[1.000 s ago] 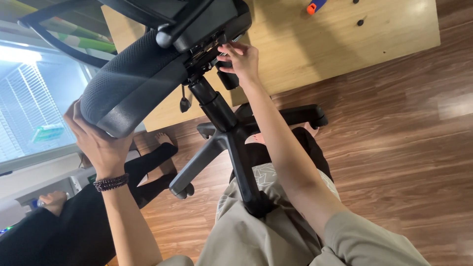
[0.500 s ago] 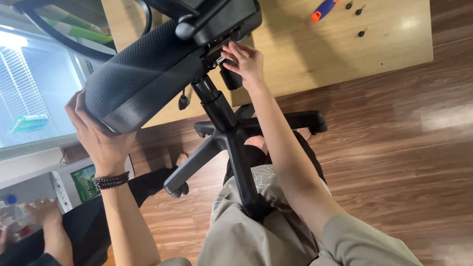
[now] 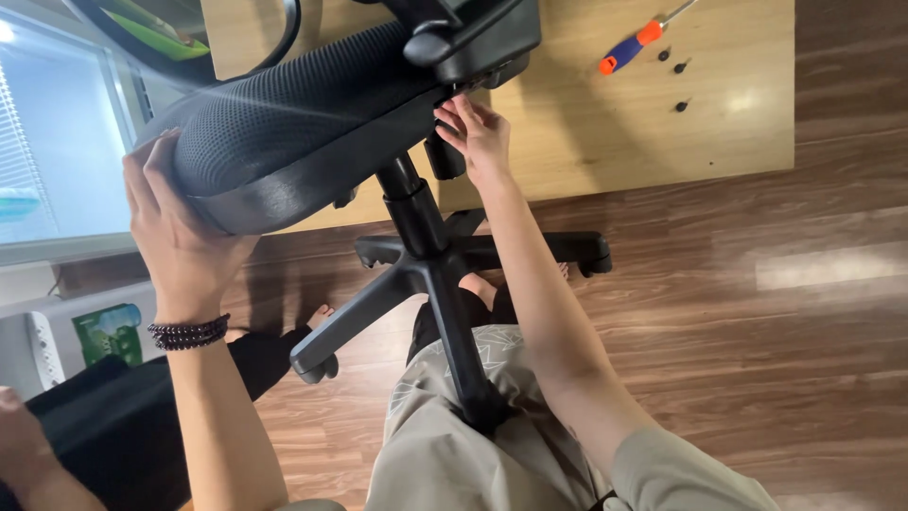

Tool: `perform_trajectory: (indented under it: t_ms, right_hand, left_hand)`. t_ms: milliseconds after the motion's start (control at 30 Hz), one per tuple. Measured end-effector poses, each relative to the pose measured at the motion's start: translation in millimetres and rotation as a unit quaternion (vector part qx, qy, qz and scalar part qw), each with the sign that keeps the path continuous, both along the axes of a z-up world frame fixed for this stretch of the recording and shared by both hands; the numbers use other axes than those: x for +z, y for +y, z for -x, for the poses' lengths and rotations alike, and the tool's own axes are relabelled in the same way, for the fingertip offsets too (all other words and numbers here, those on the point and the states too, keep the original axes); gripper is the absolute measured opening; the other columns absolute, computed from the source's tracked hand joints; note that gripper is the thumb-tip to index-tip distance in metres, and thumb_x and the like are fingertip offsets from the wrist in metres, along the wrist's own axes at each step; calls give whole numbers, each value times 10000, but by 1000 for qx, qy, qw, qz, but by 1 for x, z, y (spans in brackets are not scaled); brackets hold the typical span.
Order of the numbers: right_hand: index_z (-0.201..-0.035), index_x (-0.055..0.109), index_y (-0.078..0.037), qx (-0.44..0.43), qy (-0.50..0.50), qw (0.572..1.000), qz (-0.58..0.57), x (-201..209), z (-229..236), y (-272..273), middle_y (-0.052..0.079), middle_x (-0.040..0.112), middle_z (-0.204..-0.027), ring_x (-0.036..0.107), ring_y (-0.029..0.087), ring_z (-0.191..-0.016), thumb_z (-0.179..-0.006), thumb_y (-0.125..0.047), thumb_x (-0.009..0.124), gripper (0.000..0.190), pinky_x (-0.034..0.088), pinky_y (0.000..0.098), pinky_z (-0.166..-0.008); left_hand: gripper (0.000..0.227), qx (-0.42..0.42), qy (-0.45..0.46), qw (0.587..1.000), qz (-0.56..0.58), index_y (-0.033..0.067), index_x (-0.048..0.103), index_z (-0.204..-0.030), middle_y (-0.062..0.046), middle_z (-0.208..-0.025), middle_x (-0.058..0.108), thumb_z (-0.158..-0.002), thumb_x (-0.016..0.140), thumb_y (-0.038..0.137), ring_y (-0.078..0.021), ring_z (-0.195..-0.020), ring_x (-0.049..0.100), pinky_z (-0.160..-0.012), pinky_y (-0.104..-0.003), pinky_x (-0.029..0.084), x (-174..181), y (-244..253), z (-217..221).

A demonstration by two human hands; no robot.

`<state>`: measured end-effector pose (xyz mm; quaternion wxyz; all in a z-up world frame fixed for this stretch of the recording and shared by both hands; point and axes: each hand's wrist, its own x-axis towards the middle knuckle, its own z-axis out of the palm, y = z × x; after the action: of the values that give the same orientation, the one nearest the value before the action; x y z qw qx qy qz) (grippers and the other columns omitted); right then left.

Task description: The person assembles an office chair. They first use a screwdriver to drive screws into the mounting plate on the underside of the seat, then align the seat mechanism onto the gas-lift base, position screws by hand, and tighten them with the screwdriver while steadying the seat with the other hand.

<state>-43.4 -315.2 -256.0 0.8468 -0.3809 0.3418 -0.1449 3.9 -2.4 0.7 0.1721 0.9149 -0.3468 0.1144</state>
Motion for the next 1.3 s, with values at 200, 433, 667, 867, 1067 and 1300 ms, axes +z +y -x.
perform_trajectory:
  t_ms: [200, 433, 667, 867, 1067, 1300]
  right_hand:
    - [-1231, 627, 36, -28, 6, 994, -103, -10, -5, -7, 140, 733, -1109, 745, 255, -1062, -938, -213, 714, 395, 675, 381, -883]
    - [-1236, 631, 98, -7, 27, 1000, -7, -5, -8, -5, 149, 720, -1111, 740, 243, -1001, -934, -154, 711, 401, 640, 395, -846]
    - [-1231, 645, 83, -41, 2, 998, -43, -18, -9, -2, 128, 736, -1078, 744, 208, -972, -937, -181, 716, 402, 686, 358, -829]
    - [-1225, 657, 130, -44, 53, 997, -39, -18, -15, 4, 138, 688, -1025, 702, 183, -880, -1018, -257, 695, 440, 659, 359, -793]
    - [-1278, 603, 13, 16, 15, 987, 161, 15, -2, 12, 68, 742, -1066, 735, 153, -788, -957, -182, 613, 376, 688, 333, -586]
    - [-1221, 664, 33, -11, 33, 987, 159, -1, -5, 13, 102, 742, -982, 729, 140, -733, -1035, -190, 577, 304, 662, 302, -535]
  left_hand:
    - [839, 10, 6, 1000, -17, 16, 379, -1497, -211, -1332, 477, -845, 871, 205, -397, -1233, 577, -999, -483, 566, -2, 2, -1]
    - [837, 4, -9, 1000, -7, 17, 388, -1470, -212, -1291, 472, -892, 929, 290, -383, -1202, 579, -957, -477, 561, -5, 1, 0]
    - [859, 6, -27, 999, -21, 18, 400, -1464, -198, -1281, 477, -850, 940, 284, -374, -1206, 573, -997, -482, 552, -4, 3, 0]
    - [872, 3, -16, 1000, -12, 15, 399, -1461, -204, -1274, 473, -848, 952, 295, -370, -1186, 578, -958, -480, 552, -3, 2, 2]
    - [878, 5, -20, 1000, -16, 17, 404, -1472, -202, -1279, 475, -842, 952, 289, -365, -1181, 580, -933, -464, 559, -3, 5, 1]
    - [851, -12, -25, 999, -16, 5, 425, -1440, -187, -1263, 490, -837, 959, 280, -359, -1190, 565, -959, -462, 541, 1, 6, -5]
